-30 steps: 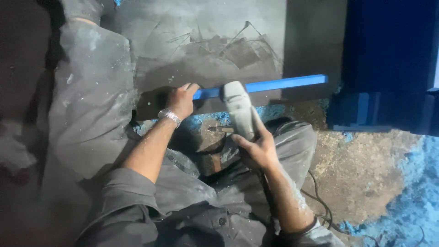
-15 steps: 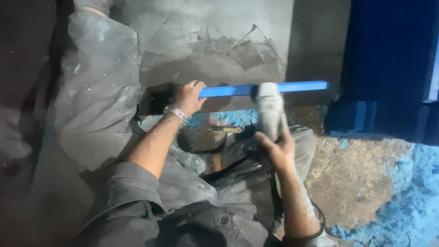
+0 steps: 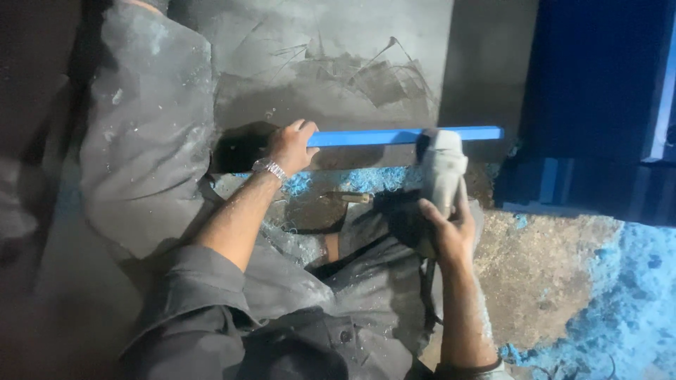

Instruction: Use a handheld angle grinder to sand and smooth the edges of blue plastic components.

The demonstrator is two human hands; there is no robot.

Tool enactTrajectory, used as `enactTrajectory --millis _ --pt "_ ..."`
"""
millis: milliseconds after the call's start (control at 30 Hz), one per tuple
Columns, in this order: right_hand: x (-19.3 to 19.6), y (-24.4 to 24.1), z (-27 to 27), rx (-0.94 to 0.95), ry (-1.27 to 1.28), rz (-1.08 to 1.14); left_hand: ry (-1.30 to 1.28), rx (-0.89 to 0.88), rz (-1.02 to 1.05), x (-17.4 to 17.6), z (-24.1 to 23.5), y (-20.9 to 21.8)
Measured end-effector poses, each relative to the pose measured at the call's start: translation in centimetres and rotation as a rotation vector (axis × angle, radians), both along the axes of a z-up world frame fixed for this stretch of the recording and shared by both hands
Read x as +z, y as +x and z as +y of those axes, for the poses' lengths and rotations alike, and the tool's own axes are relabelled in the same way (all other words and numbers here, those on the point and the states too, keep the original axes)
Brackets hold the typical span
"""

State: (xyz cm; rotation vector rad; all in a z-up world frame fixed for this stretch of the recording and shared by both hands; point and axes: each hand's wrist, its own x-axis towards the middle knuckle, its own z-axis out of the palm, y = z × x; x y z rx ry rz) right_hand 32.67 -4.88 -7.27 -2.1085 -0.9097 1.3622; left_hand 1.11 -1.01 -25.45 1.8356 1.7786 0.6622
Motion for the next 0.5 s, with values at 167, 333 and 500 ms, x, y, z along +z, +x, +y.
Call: enactTrajectory --millis 167,333,500 --pt "-1.9 1.2 0.4 0.097 0.260 0.158 -0.035 0.056 -0.175 1.3 -0.3 -0.1" --pt "-1.7 -3.9 -0.1 0.223 0.045 0.031 -0.002 0.232 -0.396 -2.0 -2.1 -0.8" --pt "-3.3 -8.1 -0.9 0.499 0.107 0.190 0.266 0.289 0.019 -17.3 -2.2 -0.4"
